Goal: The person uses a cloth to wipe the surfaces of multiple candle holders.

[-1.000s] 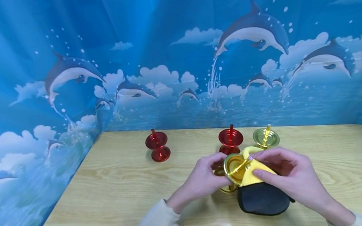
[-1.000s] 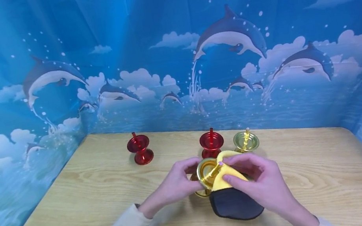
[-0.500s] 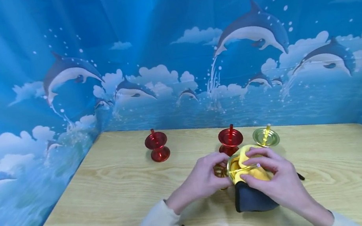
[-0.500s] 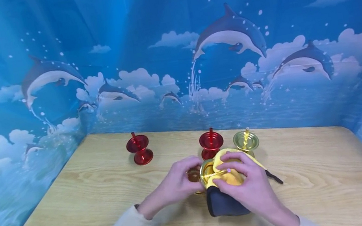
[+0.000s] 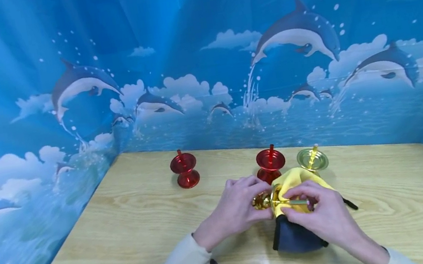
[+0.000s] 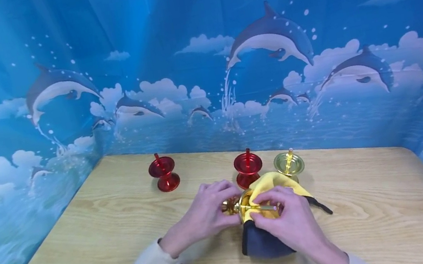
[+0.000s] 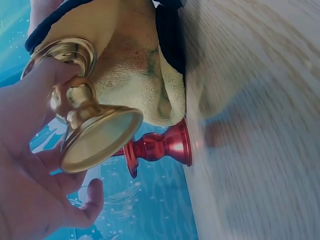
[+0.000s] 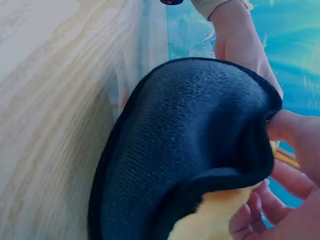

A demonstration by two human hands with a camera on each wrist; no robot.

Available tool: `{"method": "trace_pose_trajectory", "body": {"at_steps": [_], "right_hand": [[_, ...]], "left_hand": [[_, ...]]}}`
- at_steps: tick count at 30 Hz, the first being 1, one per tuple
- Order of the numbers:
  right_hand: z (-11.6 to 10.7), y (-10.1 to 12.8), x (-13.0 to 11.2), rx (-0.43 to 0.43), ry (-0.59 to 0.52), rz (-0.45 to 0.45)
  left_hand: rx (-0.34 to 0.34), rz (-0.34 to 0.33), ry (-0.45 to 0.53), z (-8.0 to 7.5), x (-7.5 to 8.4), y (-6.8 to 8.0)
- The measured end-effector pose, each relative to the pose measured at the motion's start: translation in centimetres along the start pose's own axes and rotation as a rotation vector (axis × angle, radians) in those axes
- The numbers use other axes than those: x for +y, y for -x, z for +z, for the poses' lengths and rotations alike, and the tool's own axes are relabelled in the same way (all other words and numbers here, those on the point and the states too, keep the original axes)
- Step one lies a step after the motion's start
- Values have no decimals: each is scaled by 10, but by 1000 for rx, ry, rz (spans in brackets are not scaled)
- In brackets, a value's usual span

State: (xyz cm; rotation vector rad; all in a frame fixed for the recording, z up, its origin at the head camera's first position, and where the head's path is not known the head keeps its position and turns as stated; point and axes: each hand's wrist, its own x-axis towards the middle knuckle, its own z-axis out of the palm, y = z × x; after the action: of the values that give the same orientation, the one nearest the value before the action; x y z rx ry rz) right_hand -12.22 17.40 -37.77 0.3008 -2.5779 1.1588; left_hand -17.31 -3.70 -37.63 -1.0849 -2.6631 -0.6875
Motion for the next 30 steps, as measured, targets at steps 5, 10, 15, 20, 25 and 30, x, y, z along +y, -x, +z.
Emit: {"method": "trace_pose_trajectory", "body": {"at_steps": [5,10,15,20,25,30], "right_hand": [[-4,-1,-3,-66,55,63],[-2,-4,-5,-79,28,70],[3,-4,-1,-79,-29,62],[2,-4,6,-123,-91,27],[-9,-6,13,-291,-266,39],[-9,-8,18,-358,-357,35]], "left_hand": [[2,33,-33,0,0,0],[16,55,-70,2,1,0],[12,70,-94,3,2,-1],[-3,61,-87,3,-1,1],[-2,38,-60,1,-6,1],[-8,10,-49,-1,-9,2]]}}
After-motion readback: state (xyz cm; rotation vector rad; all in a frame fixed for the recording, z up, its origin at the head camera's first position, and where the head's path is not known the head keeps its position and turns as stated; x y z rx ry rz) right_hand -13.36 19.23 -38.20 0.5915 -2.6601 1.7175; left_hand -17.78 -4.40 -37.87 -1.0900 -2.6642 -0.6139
